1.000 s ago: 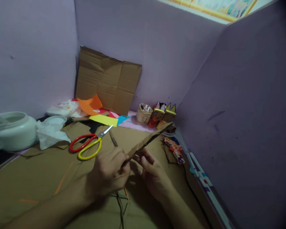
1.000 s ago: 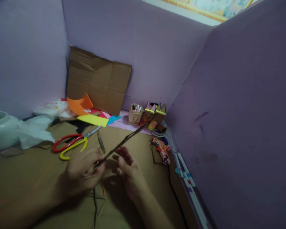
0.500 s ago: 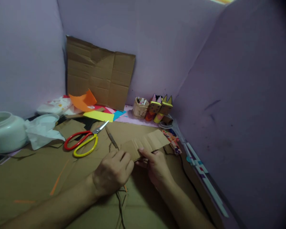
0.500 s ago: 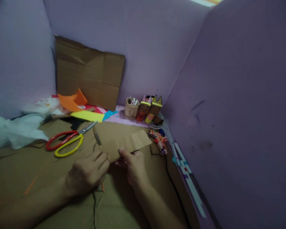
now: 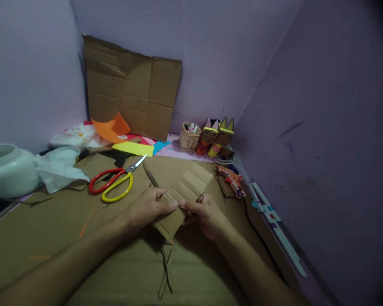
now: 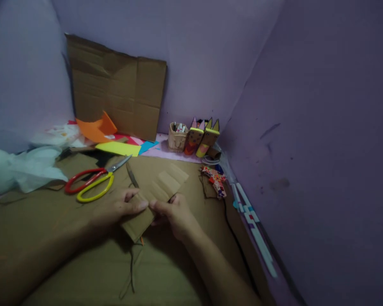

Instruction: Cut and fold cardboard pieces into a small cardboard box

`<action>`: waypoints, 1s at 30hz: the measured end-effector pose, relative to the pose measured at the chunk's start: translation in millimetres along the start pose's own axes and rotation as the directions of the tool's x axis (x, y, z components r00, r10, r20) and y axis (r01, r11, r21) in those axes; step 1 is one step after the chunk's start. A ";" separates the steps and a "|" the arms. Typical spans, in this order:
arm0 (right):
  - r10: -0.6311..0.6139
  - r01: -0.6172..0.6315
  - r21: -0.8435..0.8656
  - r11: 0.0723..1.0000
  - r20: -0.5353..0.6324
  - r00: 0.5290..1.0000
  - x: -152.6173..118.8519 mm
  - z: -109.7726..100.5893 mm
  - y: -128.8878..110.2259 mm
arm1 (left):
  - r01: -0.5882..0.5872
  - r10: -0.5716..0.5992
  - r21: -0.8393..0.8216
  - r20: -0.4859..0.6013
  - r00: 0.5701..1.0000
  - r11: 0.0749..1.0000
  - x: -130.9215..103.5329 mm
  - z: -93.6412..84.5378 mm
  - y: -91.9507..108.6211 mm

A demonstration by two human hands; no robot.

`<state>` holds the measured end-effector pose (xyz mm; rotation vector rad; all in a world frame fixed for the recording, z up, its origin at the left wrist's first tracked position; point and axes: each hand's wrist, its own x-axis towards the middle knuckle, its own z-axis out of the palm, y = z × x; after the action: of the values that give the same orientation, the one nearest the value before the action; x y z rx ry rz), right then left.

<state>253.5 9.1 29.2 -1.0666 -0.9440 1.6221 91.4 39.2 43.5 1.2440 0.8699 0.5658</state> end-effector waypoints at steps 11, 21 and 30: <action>-0.187 0.222 0.228 0.948 -0.165 0.968 3.0 -0.2 -7.4 | -0.242 0.266 0.266 -0.056 0.962 0.933 -5.9 7.6 -3.3; -0.311 0.279 0.482 0.830 -0.015 0.950 -6.2 -1.9 -18.3 | -0.312 0.323 0.517 0.072 0.944 0.797 -16.6 17.9 -10.8; -0.316 0.302 0.445 0.843 -0.044 0.948 -6.9 -1.5 -18.8 | -0.318 0.351 0.566 0.054 0.935 0.761 -16.6 17.9 -12.9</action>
<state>261.5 7.4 47.5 -0.5392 -0.6710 1.4856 95.5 12.7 36.7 1.9705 0.8994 0.6505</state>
